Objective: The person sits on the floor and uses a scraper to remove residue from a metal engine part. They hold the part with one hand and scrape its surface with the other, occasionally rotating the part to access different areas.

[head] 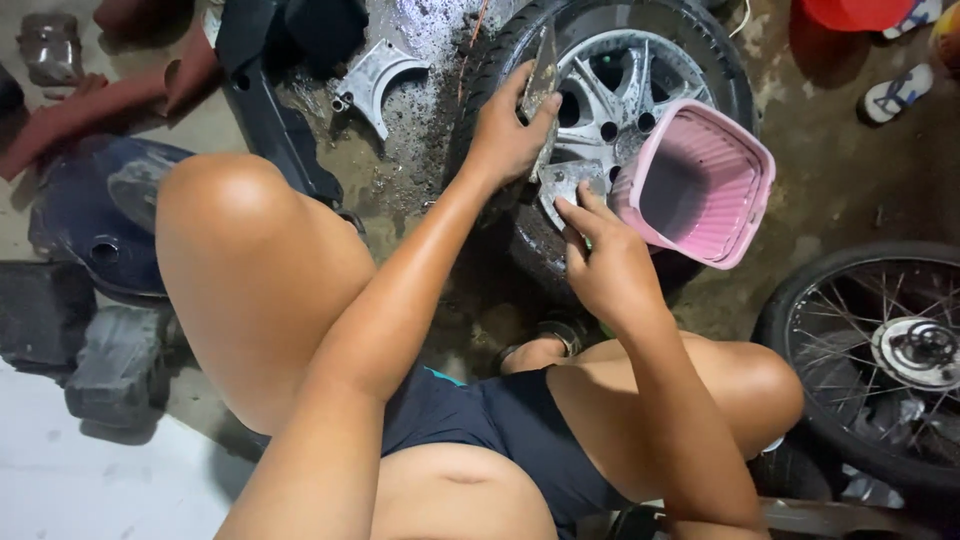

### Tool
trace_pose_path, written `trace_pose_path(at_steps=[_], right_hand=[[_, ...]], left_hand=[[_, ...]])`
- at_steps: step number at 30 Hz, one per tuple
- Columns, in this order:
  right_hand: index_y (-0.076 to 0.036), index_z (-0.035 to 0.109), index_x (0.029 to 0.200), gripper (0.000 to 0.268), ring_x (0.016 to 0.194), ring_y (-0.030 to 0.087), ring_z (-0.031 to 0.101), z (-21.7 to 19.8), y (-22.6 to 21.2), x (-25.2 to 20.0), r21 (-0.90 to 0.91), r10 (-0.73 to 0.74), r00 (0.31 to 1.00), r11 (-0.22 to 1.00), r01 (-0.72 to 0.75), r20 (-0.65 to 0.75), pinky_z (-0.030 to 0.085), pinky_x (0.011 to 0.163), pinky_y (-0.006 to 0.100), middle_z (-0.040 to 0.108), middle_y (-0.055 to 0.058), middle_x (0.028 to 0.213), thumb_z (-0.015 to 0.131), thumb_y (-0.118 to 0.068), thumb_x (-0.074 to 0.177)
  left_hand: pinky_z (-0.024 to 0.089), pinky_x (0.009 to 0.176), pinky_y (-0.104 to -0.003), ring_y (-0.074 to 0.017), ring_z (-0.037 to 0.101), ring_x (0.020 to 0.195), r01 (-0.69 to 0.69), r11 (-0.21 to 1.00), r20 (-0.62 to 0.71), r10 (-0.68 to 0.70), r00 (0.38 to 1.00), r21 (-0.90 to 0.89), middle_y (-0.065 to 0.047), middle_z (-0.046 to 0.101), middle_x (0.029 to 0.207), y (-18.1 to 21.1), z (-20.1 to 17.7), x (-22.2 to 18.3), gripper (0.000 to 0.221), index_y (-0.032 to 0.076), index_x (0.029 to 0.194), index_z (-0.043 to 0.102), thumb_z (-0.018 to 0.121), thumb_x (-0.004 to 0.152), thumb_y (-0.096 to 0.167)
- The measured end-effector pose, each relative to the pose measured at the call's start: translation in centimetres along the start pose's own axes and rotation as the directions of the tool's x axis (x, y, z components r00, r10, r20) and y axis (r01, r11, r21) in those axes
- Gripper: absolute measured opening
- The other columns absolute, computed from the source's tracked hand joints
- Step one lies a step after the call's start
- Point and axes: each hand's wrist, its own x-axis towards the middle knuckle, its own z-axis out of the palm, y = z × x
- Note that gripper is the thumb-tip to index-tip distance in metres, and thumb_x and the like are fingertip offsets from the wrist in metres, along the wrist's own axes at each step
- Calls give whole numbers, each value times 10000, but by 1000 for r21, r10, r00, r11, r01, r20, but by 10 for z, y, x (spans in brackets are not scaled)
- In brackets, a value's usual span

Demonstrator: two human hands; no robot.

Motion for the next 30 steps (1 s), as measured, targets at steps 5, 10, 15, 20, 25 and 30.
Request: trace_pose_path(at_steps=[5,10,15,20,25,30], right_hand=[[-81,648,1388,478,1443,333,458,3,6,2,18,-26,999,999,27,-33,397,1122,400,446,188,1586,566,-14,923],[-129,639,1402,528,1453,268,461,-2,-6,-3,77,89,995,993,-92,49,379,1128,361,436,110,1615,541,-11,897],[-103,675,1373,425,1356,448,515,3,-4,1,27,14,997,1000,-12,-72,440,1092,574,529,266,1495,581,-50,961],[-90,683,1359,420,1346,460,517,9,4,13,43,26,998,999,-23,-64,436,1105,568,523,291,1484,579,-45,954],[-91,694,1345,419,1353,441,519,3,2,7,59,24,999,998,-22,-45,427,1119,549,525,290,1483,596,-46,940],[-114,680,1369,432,1364,415,516,11,15,29,47,47,996,998,-43,-81,422,1125,546,523,264,1494,576,-67,952]], left_hand=[[481,1104,-473,-334,556,1380,-73,997,3,73,997,0,-178,558,1504,-5,3,1,672,77,1520,401,555,985,454],[459,1101,-434,-330,547,1380,-97,995,-59,99,993,27,-162,566,1495,-16,9,5,638,66,1500,449,568,983,420],[533,1050,-524,-417,602,1269,-142,990,-103,142,985,5,-268,651,1328,-11,5,1,550,37,1444,541,648,991,332],[508,1083,-522,-416,585,1288,-120,993,-100,118,988,-14,-280,633,1349,10,7,-21,569,32,1453,534,635,984,338],[490,1101,-509,-389,580,1305,-142,990,-70,142,987,13,-245,636,1365,-5,4,-7,537,60,1460,550,642,996,314],[481,1104,-521,-423,554,1319,-137,991,-63,137,989,10,-302,598,1380,-5,5,-11,554,-9,1464,520,634,1007,284]])
